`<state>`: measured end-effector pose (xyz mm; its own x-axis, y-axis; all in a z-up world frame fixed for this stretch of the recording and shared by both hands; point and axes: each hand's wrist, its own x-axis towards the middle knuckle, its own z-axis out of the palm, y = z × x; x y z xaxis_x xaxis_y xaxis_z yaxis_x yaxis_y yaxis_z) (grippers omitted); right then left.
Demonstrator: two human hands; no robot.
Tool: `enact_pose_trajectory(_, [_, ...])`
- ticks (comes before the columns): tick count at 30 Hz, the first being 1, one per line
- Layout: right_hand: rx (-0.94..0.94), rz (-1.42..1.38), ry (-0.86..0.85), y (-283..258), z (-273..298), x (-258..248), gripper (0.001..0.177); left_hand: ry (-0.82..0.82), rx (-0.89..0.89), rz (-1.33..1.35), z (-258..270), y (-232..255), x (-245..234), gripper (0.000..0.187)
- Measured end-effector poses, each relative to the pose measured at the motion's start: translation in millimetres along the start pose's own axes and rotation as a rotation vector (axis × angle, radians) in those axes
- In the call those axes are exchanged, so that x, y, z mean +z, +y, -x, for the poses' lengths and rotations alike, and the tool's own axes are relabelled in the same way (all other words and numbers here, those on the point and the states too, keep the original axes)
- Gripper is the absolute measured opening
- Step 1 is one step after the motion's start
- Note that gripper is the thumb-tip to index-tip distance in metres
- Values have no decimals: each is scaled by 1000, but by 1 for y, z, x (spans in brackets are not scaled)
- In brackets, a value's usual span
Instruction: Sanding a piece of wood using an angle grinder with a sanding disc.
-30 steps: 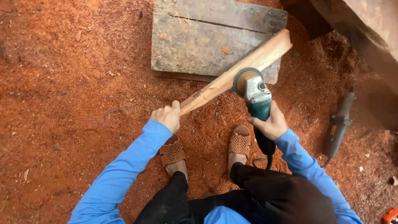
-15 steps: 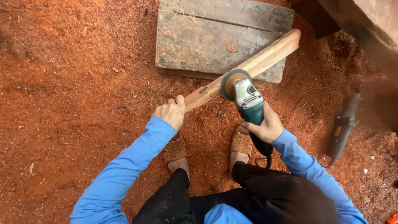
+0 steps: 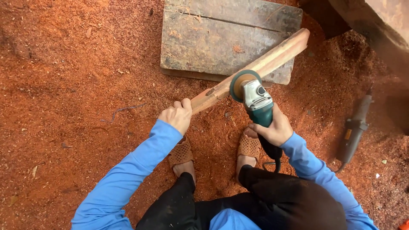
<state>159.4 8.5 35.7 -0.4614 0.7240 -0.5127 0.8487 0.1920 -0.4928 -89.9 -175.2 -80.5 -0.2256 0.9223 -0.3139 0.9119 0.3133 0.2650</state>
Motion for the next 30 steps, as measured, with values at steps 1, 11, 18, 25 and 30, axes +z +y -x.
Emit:
enact_pose_trajectory(1, [-2,0,-1,-13,7,1,78,0,-2,0,0,-1,-1,17])
enact_pose_trajectory(11, [18,-32,-72,-12,9,5,78,7,3,-87,3,-5,-5,16])
enact_pose_trajectory(18, [51,-66,98,9,-13,-2,77,39,3,-93,-5,-20,14,19])
enact_pose_trajectory(25, [-130,-453,287,66,-23,-7,55,295,-131,106,-5,-45,36,59])
enact_pose_trajectory(30, [-252,-249,180,65,-18,-3,76,340,-148,-51,-9,-41,52,56])
